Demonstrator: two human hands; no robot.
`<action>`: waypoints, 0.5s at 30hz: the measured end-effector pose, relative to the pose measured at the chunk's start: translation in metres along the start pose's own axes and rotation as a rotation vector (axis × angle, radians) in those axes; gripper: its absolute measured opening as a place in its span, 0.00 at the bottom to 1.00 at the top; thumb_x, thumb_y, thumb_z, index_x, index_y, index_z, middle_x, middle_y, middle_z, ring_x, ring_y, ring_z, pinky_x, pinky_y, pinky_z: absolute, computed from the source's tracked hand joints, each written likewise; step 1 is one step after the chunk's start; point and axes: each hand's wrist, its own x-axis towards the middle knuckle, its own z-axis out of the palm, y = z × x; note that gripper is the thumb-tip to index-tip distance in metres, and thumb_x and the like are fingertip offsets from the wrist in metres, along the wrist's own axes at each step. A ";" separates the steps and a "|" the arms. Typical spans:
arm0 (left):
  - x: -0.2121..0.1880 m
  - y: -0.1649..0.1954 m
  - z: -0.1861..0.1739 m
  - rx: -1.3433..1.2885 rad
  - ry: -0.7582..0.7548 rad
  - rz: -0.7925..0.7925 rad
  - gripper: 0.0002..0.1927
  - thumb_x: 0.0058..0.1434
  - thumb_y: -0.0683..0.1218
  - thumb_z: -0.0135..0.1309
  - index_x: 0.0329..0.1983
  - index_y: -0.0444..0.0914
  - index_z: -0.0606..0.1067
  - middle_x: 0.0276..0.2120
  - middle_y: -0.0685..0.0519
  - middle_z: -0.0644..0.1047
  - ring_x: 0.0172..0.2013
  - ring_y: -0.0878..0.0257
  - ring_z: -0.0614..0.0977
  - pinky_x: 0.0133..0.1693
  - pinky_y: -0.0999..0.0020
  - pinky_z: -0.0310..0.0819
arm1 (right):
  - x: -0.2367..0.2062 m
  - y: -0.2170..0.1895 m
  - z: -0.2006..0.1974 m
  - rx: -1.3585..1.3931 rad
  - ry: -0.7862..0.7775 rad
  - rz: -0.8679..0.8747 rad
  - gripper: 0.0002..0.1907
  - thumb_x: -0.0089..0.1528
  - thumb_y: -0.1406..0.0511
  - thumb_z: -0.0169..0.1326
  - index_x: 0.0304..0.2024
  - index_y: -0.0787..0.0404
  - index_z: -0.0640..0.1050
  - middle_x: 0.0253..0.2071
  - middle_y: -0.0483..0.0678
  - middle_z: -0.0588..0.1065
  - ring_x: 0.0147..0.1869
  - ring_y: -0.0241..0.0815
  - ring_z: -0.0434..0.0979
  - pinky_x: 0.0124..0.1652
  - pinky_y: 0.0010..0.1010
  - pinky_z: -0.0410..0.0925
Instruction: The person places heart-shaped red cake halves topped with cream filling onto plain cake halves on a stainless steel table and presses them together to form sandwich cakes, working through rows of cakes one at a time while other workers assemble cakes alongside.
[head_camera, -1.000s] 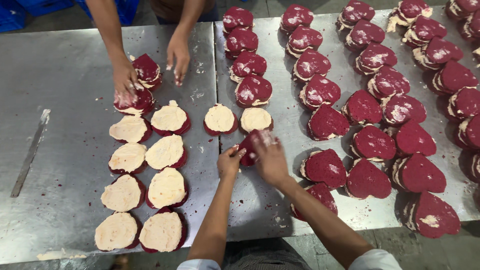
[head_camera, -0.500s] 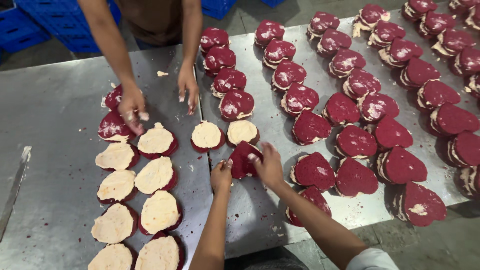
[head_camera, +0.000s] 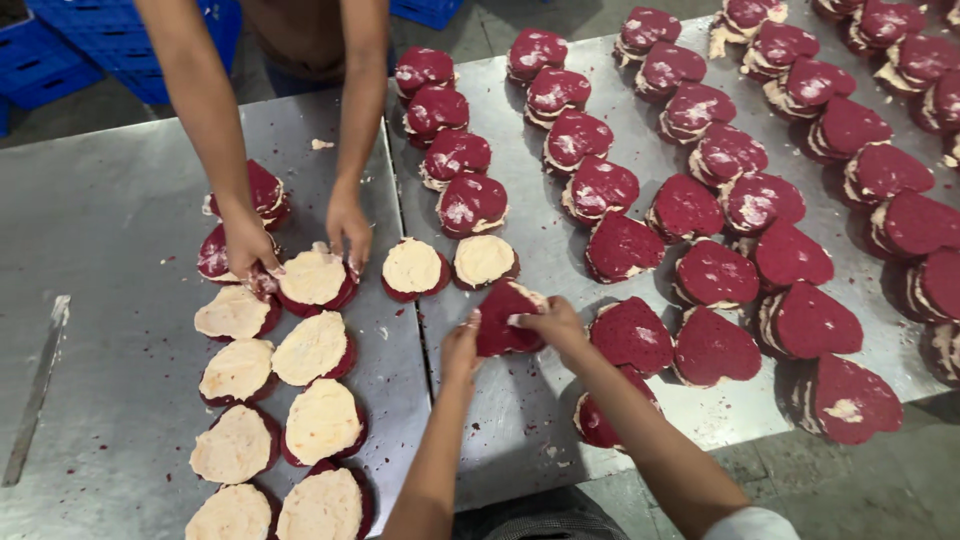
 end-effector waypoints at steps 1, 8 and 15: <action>-0.002 -0.003 0.008 -0.040 -0.060 -0.004 0.35 0.58 0.70 0.58 0.50 0.37 0.82 0.40 0.54 0.83 0.36 0.64 0.83 0.34 0.62 0.74 | 0.000 0.001 -0.010 -0.083 0.043 -0.061 0.35 0.47 0.63 0.72 0.50 0.71 0.72 0.40 0.55 0.80 0.41 0.43 0.83 0.39 0.34 0.77; -0.004 -0.024 0.057 -0.018 -0.141 -0.038 0.34 0.60 0.70 0.59 0.58 0.44 0.81 0.40 0.55 0.74 0.34 0.65 0.69 0.41 0.63 0.70 | -0.001 0.005 -0.060 -0.142 0.133 -0.106 0.32 0.49 0.65 0.70 0.52 0.71 0.75 0.42 0.54 0.81 0.41 0.41 0.84 0.41 0.32 0.76; -0.016 -0.025 0.041 -0.151 -0.188 -0.102 0.32 0.58 0.66 0.57 0.60 0.45 0.75 0.51 0.66 0.78 0.44 0.77 0.75 0.43 0.63 0.64 | -0.010 0.027 -0.048 0.375 -0.040 -0.049 0.28 0.49 0.74 0.65 0.53 0.73 0.76 0.43 0.55 0.81 0.41 0.44 0.84 0.41 0.33 0.77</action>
